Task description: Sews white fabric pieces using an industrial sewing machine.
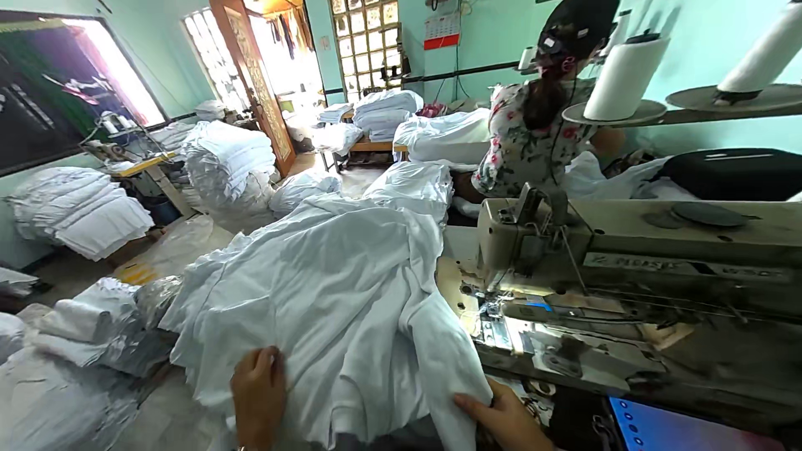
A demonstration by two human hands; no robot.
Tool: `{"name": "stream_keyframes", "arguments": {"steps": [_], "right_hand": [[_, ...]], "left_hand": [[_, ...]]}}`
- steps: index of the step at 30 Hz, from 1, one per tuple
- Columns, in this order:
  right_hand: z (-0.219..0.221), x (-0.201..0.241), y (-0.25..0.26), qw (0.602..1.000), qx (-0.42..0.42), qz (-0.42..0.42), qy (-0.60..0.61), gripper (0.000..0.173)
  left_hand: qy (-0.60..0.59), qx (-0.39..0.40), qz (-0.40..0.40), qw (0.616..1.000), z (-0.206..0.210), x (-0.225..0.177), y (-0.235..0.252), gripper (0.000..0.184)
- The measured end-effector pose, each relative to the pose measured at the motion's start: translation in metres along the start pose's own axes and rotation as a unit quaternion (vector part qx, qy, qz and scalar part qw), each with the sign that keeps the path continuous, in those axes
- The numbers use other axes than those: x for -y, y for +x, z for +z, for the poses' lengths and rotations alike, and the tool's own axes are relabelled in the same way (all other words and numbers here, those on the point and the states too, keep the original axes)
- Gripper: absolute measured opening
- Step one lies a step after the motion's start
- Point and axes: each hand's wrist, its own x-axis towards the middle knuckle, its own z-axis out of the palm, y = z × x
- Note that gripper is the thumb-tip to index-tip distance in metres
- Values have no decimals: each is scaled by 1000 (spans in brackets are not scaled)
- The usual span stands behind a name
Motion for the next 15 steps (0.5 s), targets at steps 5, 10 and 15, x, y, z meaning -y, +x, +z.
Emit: {"name": "stream_keyframes", "arguments": {"steps": [5, 10, 15], "right_hand": [[8, 30, -11, 990, 3, -112, 83, 26], [-7, 68, -32, 982, -94, -95, 133, 23], [-38, 58, -33, 993, -84, -69, 39, 32]], "left_hand": [[-33, -26, 15, 999, -36, -18, 72, 25], [-44, -134, 37, 989, -80, -38, 184, 36], [-39, -40, 75, 996, -56, -49, 217, 34]]}}
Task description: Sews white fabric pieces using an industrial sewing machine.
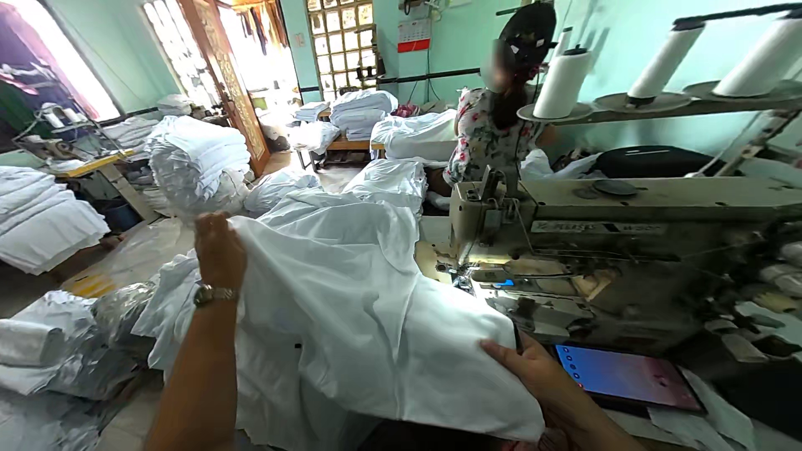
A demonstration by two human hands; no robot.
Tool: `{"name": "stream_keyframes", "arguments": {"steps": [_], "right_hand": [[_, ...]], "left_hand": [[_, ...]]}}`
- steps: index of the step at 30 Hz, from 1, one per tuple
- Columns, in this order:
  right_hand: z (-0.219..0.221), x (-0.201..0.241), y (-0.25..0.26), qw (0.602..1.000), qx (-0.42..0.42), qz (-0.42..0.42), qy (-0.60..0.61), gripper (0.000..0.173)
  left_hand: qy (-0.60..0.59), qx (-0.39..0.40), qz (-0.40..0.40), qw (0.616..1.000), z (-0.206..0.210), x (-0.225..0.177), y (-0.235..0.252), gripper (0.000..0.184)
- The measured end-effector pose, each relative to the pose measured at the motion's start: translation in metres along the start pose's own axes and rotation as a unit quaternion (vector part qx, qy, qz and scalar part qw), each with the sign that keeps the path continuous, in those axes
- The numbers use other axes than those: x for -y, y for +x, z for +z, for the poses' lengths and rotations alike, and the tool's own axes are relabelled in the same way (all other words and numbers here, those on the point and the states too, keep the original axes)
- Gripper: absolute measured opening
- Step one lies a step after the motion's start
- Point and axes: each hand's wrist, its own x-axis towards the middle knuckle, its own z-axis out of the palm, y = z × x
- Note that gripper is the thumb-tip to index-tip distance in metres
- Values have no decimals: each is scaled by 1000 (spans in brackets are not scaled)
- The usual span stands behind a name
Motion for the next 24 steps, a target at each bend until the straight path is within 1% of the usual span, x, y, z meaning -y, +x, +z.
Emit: {"name": "stream_keyframes", "arguments": {"steps": [2, 3, 4, 5, 6, 7, 8, 9, 10, 12, 13, 16, 17, 18, 20, 22, 23, 24], "right_hand": [[-12, -11, -4, 999, 5, 35, -27, 37], [-16, -15, -7, 998, 7, 54, -24, 39], [-19, -18, -10, 997, 11, 69, -15, 42], [-20, -20, -12, 997, 13, 75, -4, 44], [-20, -22, -14, 997, 15, 72, 10, 46], [-19, -24, -14, 997, 20, 65, 27, 49], [-17, -27, -14, 997, 27, 57, 41, 53], [-15, -30, -13, 997, 35, 46, 54, 55], [-11, -31, -12, 997, 39, 30, 59, 55], [-1, -26, -12, 996, 37, -6, 75, 51], [4, -22, -15, 996, 35, -20, 81, 50], [10, -17, -20, 994, 66, -43, 82, 53], [11, -21, -20, 994, 84, -43, 62, 54], [14, -26, -19, 993, 103, -40, 44, 53], [22, -33, -18, 987, 151, -28, 37, 47], [35, -34, -19, 985, 164, -21, 40, 47], [41, -32, -20, 986, 162, -26, 44, 49], [46, -29, -20, 986, 156, -32, 47, 52]], "left_hand": [[-63, 115, 42, 991, 15, -34, -46, 42], [-113, 180, 82, 974, 23, -53, -81, 44], [-166, 251, 129, 945, 29, -72, -118, 47], [-194, 311, 178, 913, 35, -88, -153, 52], [-192, 355, 221, 888, 41, -97, -184, 60], [-179, 370, 251, 876, 49, -98, -211, 67], [-167, 348, 271, 882, 56, -93, -231, 68], [-161, 317, 280, 892, 60, -86, -244, 63], [-168, 293, 280, 898, 60, -81, -249, 53], [-187, 265, 278, 904, 52, -77, -244, 21], [-194, 259, 279, 904, 45, -77, -241, 14], [-254, 291, 253, 887, 26, -91, -229, 14], [-293, 304, 236, 875, 24, -101, -228, 15], [-341, 322, 219, 856, 25, -112, -228, 18], [-441, 352, 202, 800, 34, -139, -230, 25], [-510, 366, 205, 751, 40, -165, -235, 28], [-526, 364, 210, 739, 41, -177, -235, 31], [-530, 360, 211, 738, 41, -185, -235, 35]]}}
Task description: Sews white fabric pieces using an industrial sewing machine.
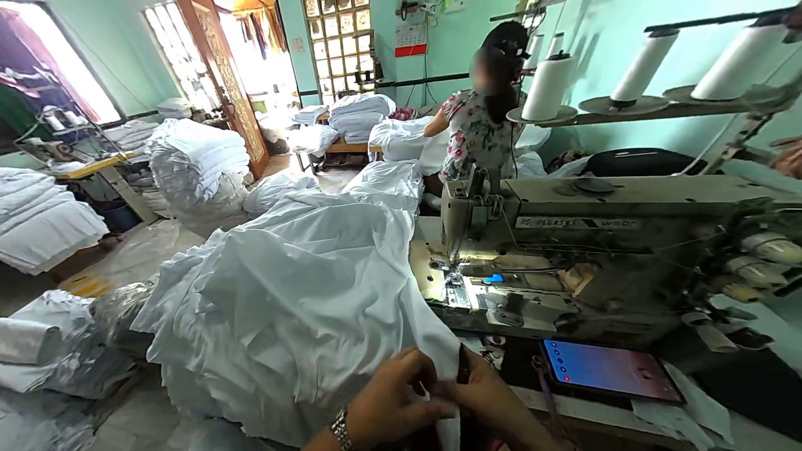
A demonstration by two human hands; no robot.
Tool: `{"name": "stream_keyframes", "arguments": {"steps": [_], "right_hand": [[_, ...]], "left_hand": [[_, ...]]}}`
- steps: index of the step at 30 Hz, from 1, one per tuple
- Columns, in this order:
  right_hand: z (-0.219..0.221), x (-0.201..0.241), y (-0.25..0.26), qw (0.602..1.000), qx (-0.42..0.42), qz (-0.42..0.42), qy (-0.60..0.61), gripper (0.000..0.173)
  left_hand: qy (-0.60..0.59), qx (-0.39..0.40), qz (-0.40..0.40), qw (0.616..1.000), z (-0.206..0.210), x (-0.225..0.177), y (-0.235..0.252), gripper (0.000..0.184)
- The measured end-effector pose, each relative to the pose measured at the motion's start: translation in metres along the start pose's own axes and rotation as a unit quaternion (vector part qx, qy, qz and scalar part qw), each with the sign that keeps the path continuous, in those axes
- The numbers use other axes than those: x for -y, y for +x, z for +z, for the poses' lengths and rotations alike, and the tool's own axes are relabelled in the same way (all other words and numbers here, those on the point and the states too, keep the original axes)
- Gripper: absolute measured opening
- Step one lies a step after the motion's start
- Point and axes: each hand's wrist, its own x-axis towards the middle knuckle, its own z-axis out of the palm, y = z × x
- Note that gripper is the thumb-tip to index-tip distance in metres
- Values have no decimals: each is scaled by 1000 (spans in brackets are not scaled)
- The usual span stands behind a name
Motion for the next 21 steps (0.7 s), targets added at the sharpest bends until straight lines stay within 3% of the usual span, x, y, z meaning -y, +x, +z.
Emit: {"name": "stream_keyframes", "arguments": {"steps": [3, 7, 10, 12, 14, 16, 18, 19, 21], "right_hand": [[10, 6, 2, 998, -43, -10, -34, 61], [9, 2, 1, 992, -50, -48, -100, 55], [5, 8, -2, 988, -39, -58, -138, 48], [2, 3, 2, 977, -19, -58, -205, 35], [-2, -7, 9, 941, 5, -99, -323, 25], [-5, -5, 16, 879, -56, -191, -433, 18], [-13, 1, 20, 812, -151, -286, -486, 28], [-15, 0, 21, 785, -185, -311, -503, 29], [-14, -5, 18, 775, -199, -304, -517, 28]], "left_hand": [[17, -2, -46, 999, 10, -6, 11, 47], [-13, 3, -93, 996, 15, -6, 12, 26], [35, -40, -114, 992, -1, -2, 1, 13], [108, -25, -160, 981, -17, -3, 3, 24], [191, -37, -144, 970, -29, -8, 7, 23], [265, -167, -31, 949, -46, -22, 5, 19], [335, -299, 87, 889, -65, -39, -2, 12], [370, -321, 102, 866, -71, -42, -7, 9], [411, -297, 67, 859, -67, -27, -22, 13]]}}
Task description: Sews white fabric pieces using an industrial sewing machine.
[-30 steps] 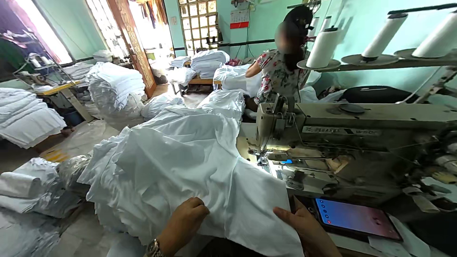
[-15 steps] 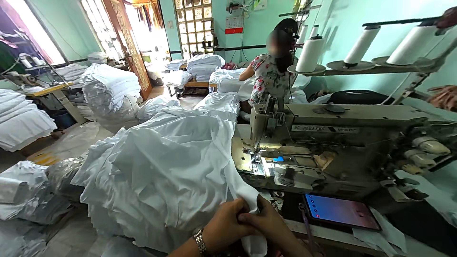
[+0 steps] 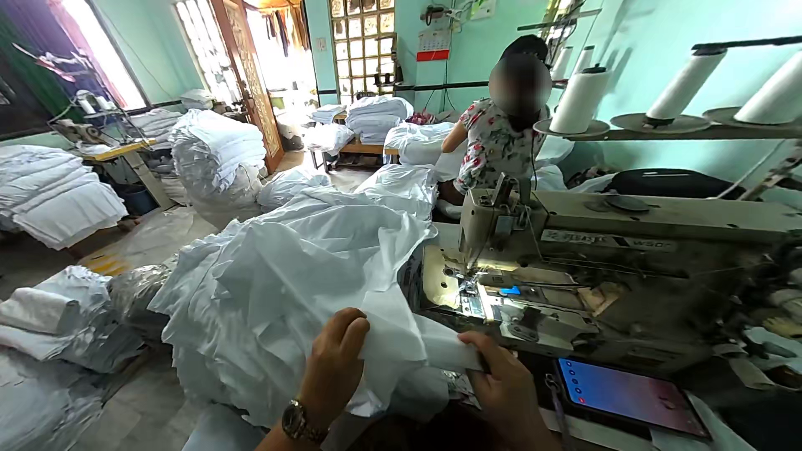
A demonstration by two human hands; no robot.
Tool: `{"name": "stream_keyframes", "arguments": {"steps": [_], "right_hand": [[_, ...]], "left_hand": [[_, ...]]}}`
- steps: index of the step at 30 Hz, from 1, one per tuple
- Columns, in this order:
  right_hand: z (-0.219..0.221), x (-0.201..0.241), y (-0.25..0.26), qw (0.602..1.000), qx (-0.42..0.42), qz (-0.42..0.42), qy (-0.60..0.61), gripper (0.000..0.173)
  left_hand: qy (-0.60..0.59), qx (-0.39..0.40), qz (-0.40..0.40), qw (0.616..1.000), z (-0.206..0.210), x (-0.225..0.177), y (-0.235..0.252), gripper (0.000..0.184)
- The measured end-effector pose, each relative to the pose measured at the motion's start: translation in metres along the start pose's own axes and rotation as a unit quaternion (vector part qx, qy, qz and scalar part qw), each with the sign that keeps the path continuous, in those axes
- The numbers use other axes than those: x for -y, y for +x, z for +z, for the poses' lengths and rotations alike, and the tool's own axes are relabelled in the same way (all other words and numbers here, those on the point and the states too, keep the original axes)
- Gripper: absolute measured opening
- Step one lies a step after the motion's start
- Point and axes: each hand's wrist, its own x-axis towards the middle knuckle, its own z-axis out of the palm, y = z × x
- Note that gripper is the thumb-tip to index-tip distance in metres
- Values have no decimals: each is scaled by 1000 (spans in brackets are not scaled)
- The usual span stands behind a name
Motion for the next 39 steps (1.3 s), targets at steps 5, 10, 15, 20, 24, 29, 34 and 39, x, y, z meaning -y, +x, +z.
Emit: {"name": "stream_keyframes", "arguments": {"steps": [5, 10, 15, 20, 24, 29, 34, 39], "right_hand": [[4, -6, -18, 986, 59, 130, 89, 25], [-9, 8, -17, 780, 68, 375, 496, 18], [-9, -7, -21, 623, 192, 393, 649, 7], [-4, -3, -19, 627, 194, 396, 642, 18], [-6, -2, -13, 657, 164, 385, 627, 12], [-12, -6, -14, 752, 154, 310, 561, 13], [-13, -8, -7, 913, 199, 150, 324, 20], [-6, -5, -11, 955, 192, 107, 197, 20]], "left_hand": [[-26, 183, -96, 978, 16, 22, -67, 31], [21, 191, -156, 969, 7, 20, -81, 46], [-511, 55, -436, 739, -2, 12, -58, 31], [-633, 8, -456, 626, 0, 2, -38, 27], [-641, 29, -424, 639, 3, 16, -41, 33], [-637, 66, -366, 675, -7, 24, -48, 27], [-402, 130, -316, 850, -7, 16, -48, 21], [-260, 88, -254, 927, 12, 12, -54, 14]]}}
